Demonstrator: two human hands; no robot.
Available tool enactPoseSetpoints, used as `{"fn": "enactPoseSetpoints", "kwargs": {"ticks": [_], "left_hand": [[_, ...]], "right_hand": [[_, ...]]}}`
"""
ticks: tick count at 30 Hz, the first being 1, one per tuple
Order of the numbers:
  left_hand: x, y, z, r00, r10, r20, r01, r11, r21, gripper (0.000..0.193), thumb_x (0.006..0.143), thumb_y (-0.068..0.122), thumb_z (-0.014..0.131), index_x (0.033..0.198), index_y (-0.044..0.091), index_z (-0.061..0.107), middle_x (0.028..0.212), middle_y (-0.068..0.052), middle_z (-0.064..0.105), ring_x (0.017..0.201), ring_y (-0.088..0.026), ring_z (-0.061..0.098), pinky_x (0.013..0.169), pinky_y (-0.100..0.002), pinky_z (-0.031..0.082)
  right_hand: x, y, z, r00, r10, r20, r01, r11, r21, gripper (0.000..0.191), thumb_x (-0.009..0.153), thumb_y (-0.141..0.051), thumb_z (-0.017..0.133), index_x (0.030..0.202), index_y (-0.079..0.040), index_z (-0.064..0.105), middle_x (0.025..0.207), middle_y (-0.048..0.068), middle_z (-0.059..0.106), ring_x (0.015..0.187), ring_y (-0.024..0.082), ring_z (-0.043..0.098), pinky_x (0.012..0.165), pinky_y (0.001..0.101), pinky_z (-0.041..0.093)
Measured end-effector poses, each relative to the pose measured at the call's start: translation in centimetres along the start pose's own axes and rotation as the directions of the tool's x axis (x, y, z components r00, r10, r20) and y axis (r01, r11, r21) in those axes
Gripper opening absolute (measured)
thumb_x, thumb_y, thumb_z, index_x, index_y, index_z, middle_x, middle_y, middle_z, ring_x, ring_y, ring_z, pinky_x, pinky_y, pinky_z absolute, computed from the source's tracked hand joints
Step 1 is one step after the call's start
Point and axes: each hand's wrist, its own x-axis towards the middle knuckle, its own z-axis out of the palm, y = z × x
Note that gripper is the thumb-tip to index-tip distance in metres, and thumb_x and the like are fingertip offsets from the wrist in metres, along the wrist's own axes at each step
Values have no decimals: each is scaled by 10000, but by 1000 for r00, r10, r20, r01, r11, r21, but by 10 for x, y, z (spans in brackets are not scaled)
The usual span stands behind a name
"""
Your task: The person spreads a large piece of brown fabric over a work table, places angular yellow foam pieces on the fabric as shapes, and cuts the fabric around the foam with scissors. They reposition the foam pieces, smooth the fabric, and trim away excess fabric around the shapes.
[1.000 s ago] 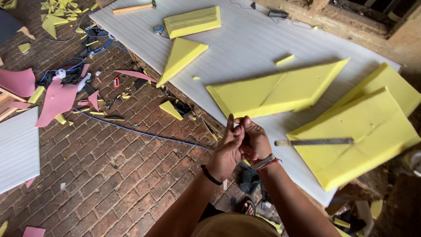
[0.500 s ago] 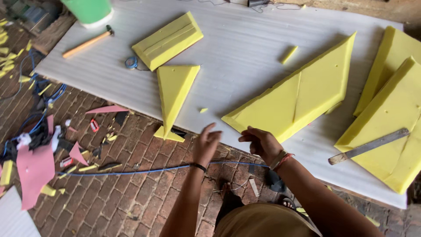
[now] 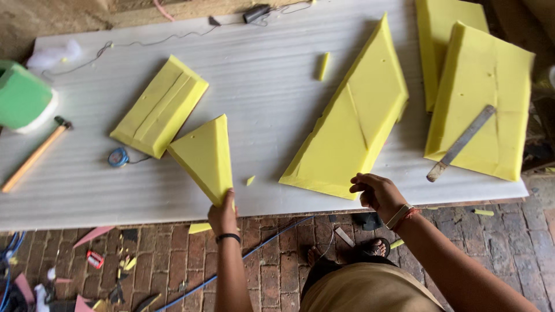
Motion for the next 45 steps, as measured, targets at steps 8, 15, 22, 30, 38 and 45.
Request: {"fn": "enactPoseSetpoints", "kwargs": {"ticks": [8, 15, 22, 30, 38, 45], "left_hand": [[-195, 47, 142, 699, 318, 641, -253, 948, -194, 638, 805, 631, 700, 1024, 34, 660, 692, -2, 645, 526, -57, 589, 425, -232, 516], [-281, 55, 201, 425, 449, 786, -600, 790, -127, 608, 794, 455, 740, 1157, -11, 596, 945, -149, 750, 803, -267, 754, 692, -366, 623], [-243, 37, 227, 323, 281, 904, -825, 551, 124, 750, 892, 613, 701, 1421, 104, 548, 1365, -145, 652, 1221, -296, 649, 996, -436, 520], [-123, 41, 224, 731, 373, 572, -682, 360, 637, 836, 810, 505, 767, 1453, 73, 454, 1482, -171, 522, 1383, -331, 482, 1100, -463, 425], [-64, 57, 231, 806, 97, 584, -584, 292, 758, 1354, 578, 709, 875, 1579, 61, 233, 1500, -225, 466, 1382, -366, 479, 1087, -470, 465], [-79, 50, 248, 820, 109, 561, -522, 542, 658, 861, 711, 493, 767, 1445, 137, 493, 1401, -171, 626, 1291, -368, 598, 1010, -497, 499]], "right_hand": [[-45, 0, 8, 983, -110, 147, 132, 981, -142, 506, 914, -398, 638, 1303, -73, 631, 1176, 78, 751, 1001, 168, 687, 841, 322, 545], [-59, -4, -61, 921, -370, 126, 348, 923, 163, 607, 886, -311, 765, 1361, 19, 584, 1277, 152, 708, 1207, 246, 656, 1058, 401, 492], [-57, -28, -142, 962, -247, -117, 270, 919, 287, 435, 866, -33, 608, 1300, -55, 581, 1172, 131, 720, 1033, 271, 722, 805, 406, 584], [-41, -24, -173, 962, -185, -203, 223, 957, 186, 359, 932, -5, 582, 1291, -18, 580, 1154, 153, 723, 1008, 288, 711, 785, 412, 571], [-27, -26, -144, 959, -182, -218, 216, 966, 145, 388, 930, 6, 568, 1316, -37, 569, 1186, 153, 711, 1044, 293, 709, 810, 418, 572], [-9, 17, -102, 949, -141, -281, 210, 950, 230, 393, 942, -6, 576, 1335, -4, 561, 1183, 179, 708, 1015, 304, 721, 804, 437, 557]]}}
